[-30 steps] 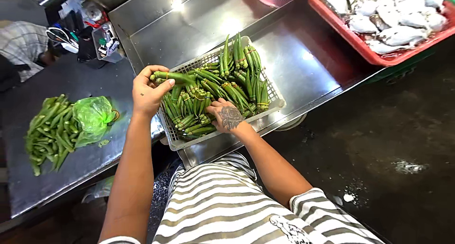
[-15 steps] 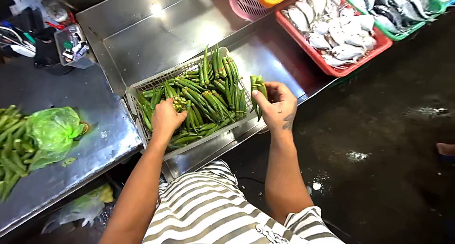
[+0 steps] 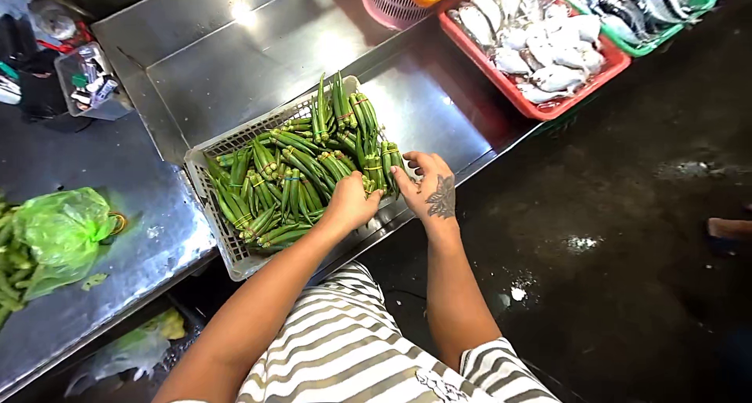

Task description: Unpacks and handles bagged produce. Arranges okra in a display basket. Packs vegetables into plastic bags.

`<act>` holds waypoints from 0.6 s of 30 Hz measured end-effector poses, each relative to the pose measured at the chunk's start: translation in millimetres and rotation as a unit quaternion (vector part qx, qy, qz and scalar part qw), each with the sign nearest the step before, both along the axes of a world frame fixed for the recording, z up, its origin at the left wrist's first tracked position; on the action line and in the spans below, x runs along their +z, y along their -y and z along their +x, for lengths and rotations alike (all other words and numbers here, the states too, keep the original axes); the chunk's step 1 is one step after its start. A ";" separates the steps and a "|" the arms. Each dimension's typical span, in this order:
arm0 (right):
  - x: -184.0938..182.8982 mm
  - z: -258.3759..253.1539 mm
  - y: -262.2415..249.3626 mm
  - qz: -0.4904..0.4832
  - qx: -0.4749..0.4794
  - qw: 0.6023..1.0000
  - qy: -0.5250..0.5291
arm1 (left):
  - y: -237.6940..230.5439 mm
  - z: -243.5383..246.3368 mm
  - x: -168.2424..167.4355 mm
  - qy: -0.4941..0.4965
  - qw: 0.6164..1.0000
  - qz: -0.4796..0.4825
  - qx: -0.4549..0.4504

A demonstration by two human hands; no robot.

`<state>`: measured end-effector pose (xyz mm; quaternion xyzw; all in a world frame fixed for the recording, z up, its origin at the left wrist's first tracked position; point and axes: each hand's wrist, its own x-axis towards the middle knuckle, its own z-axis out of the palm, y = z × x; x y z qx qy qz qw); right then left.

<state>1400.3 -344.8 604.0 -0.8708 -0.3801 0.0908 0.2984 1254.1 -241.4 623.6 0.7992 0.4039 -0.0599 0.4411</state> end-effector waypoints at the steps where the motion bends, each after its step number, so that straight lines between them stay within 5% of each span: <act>1: -1.3 -1.5 4.6 0.018 0.002 1.000 -0.001 | 2.5 -4.8 3.5 -0.002 1.000 0.017 -0.014; 5: -2.4 -10.4 8.1 0.093 0.000 0.996 -0.002 | -4.1 -16.4 29.1 0.048 0.995 0.067 0.047; 11: 5.0 -14.3 -5.9 0.124 0.025 0.992 -0.023 | -42.1 12.2 24.9 0.184 0.954 -0.117 0.205; 18: 8.2 -10.2 -13.9 0.163 0.026 0.986 -0.016 | -39.0 29.2 6.9 0.005 0.998 0.024 0.057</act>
